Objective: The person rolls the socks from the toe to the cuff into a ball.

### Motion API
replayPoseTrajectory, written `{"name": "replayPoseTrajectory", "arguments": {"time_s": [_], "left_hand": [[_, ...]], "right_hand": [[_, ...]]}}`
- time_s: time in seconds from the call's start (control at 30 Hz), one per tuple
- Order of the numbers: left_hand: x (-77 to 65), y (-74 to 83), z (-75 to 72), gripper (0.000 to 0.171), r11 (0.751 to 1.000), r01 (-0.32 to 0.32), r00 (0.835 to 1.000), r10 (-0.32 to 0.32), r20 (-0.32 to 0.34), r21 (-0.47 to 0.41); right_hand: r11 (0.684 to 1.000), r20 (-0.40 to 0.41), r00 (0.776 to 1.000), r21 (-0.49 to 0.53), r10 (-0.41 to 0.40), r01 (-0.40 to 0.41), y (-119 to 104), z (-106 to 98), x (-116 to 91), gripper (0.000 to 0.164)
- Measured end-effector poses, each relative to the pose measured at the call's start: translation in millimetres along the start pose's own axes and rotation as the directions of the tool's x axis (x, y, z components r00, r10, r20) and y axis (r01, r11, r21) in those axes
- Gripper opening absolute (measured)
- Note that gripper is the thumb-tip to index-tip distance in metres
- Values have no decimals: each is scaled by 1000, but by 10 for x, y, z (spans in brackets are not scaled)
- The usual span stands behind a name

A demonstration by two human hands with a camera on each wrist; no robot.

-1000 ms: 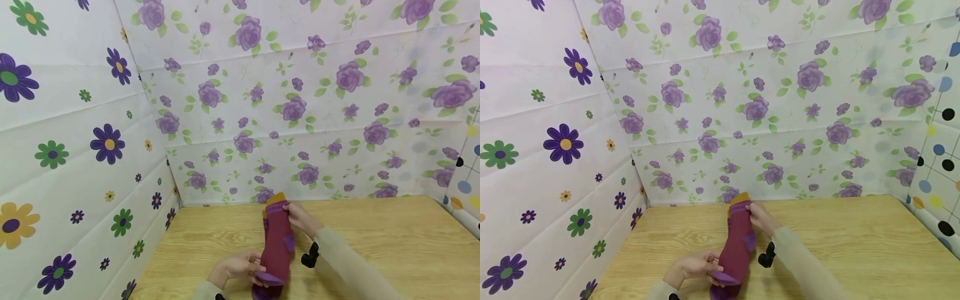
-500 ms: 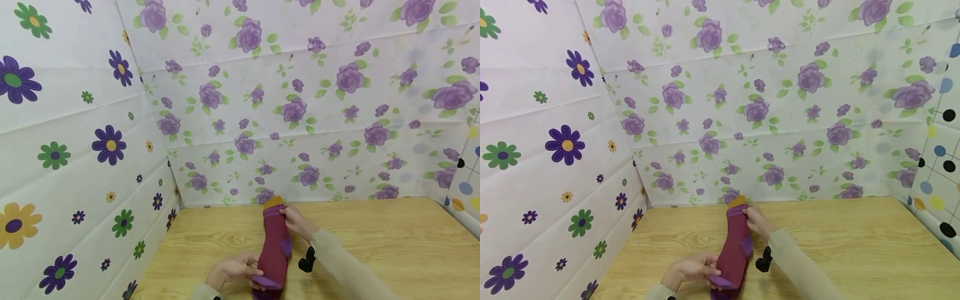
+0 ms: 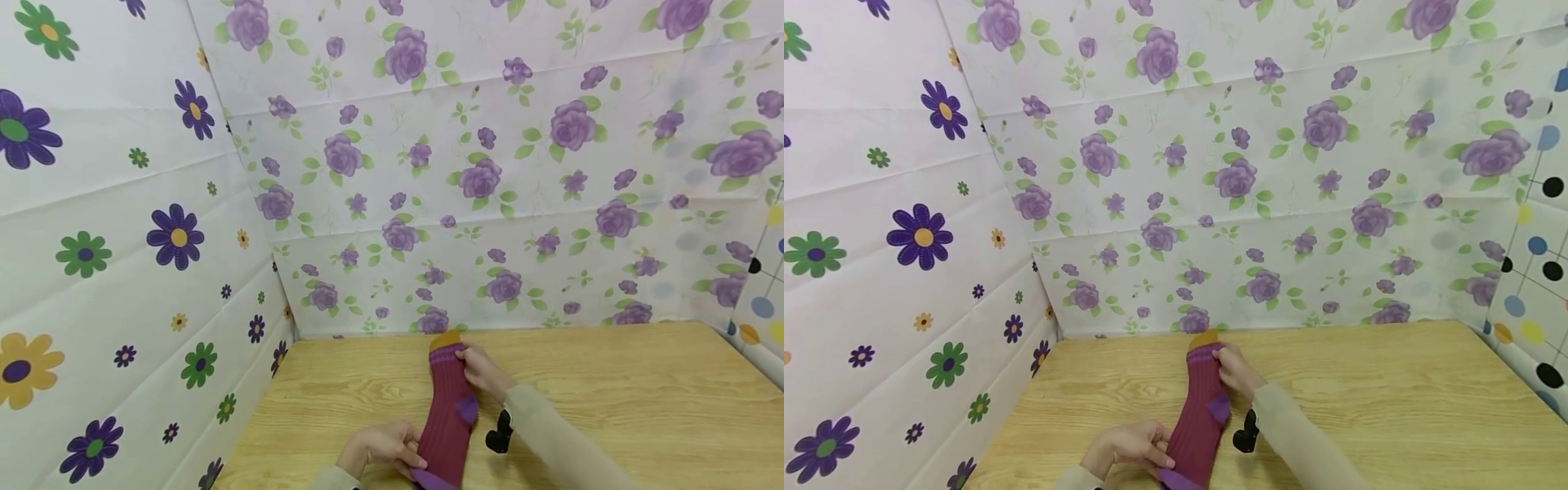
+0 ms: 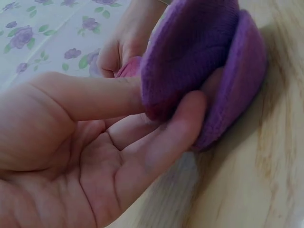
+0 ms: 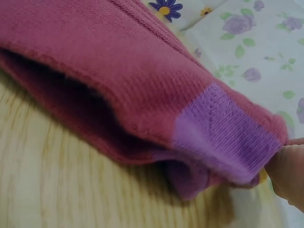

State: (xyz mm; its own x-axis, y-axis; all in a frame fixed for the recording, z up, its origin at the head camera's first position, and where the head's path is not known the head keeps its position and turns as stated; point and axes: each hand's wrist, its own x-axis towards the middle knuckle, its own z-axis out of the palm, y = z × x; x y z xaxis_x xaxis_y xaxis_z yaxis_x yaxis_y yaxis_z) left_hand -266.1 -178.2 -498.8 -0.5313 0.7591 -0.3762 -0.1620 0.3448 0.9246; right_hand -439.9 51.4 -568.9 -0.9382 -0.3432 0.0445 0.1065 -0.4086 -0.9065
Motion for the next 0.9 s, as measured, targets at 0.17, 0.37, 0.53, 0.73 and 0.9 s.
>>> {"name": "replayPoseTrajectory", "arguments": {"time_s": [0.17, 0.37, 0.53, 0.73, 0.9], "left_hand": [[1, 8, 8, 30, 999, 18, 999, -17, -32, 43], [14, 51, 47, 12, 992, 53, 994, -42, -100, 112], [20, 121, 127, 15, 971, 85, 978, -39, -204, 224], [33, 183, 237, 25, 929, 132, 937, -4, -348, 345], [33, 246, 356, 53, 806, 221, 871, 90, -483, 549]], "right_hand": [[995, -76, 995, -71, 65, -70, -241, 288, -287, 41], [988, -129, 986, -103, 105, -118, -274, 351, -327, 42], [964, -148, 988, -254, 47, -84, -292, 357, -311, 42], [851, -156, 988, -521, -16, -69, -395, 384, -349, 39], [691, -106, 993, -721, -44, -46, -446, 399, -405, 30]]}}
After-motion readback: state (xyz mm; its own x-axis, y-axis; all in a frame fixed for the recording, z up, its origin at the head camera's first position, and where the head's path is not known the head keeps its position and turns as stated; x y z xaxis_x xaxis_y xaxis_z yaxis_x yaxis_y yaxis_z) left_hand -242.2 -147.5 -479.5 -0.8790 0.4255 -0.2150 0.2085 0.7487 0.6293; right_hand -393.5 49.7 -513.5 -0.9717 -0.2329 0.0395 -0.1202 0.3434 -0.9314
